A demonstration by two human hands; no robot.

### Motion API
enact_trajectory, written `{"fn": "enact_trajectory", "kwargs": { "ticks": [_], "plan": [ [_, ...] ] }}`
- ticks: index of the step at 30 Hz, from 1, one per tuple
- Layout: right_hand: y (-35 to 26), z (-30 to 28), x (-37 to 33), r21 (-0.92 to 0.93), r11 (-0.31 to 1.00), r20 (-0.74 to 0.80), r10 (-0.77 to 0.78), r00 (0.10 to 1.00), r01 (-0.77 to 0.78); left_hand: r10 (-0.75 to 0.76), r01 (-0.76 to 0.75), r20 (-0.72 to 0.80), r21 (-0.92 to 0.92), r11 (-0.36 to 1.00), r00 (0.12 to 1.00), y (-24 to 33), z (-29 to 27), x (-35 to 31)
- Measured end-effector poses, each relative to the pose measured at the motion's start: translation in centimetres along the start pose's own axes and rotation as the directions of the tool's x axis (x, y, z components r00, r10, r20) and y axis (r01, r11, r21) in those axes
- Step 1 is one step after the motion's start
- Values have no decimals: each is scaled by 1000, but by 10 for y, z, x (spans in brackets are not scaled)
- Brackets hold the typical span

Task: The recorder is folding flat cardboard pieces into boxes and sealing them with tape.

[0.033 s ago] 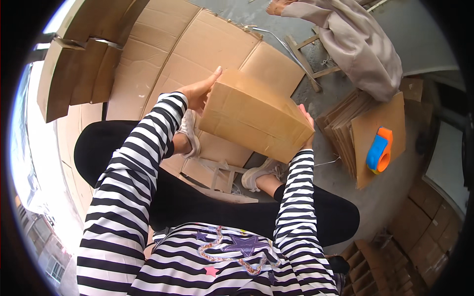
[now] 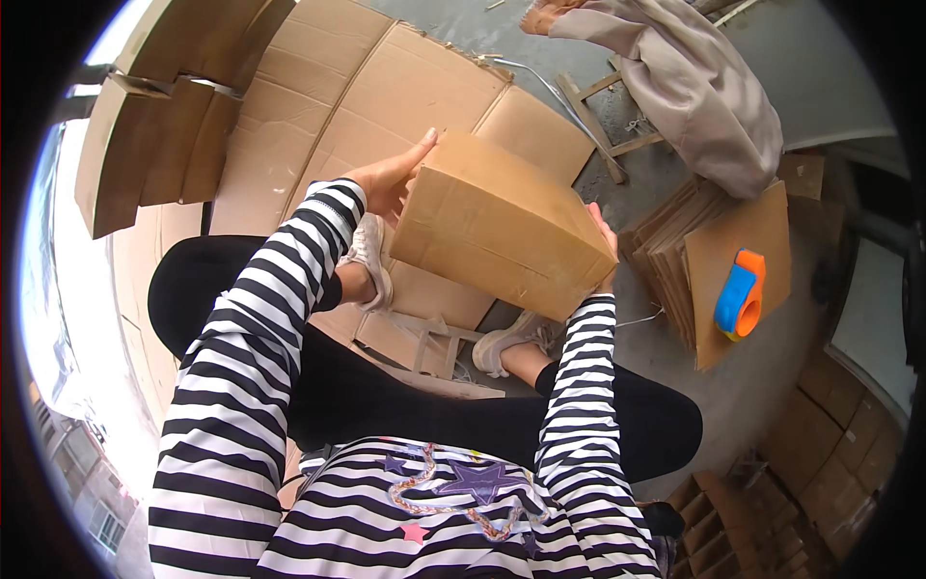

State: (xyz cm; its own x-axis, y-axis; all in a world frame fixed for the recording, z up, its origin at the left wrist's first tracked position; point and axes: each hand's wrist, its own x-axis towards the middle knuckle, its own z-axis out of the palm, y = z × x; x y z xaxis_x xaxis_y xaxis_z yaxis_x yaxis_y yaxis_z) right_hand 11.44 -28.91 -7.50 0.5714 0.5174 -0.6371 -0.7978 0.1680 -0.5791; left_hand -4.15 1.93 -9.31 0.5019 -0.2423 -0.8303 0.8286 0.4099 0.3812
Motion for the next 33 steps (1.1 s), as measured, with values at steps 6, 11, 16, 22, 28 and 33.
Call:
{"fn": "enact_trajectory", "kwargs": {
  "ticks": [6,11,16,22,28,33],
  "plan": [
    [-29,41,-13,138,945,65,-307,949,297,91,-74,-100,156,985,991,68,48,-118],
    [-30,113,-27,23,861,176,-503,846,508,443,-438,-218,75,896,870,98,32,-189],
    [-23,122,-29,-101,828,222,-521,824,551,689,-761,-543,134,635,479,119,-29,-287],
    [26,79,-56,-384,912,170,-85,982,146,626,-932,-754,53,360,199,125,-191,-427],
    [53,55,-62,-405,914,52,48,998,-23,175,-947,-982,-6,321,65,135,-307,-445],
    [63,56,-56,-448,891,-21,67,998,-69,146,-949,-981,-74,306,124,142,-333,-428]
  ]
}}
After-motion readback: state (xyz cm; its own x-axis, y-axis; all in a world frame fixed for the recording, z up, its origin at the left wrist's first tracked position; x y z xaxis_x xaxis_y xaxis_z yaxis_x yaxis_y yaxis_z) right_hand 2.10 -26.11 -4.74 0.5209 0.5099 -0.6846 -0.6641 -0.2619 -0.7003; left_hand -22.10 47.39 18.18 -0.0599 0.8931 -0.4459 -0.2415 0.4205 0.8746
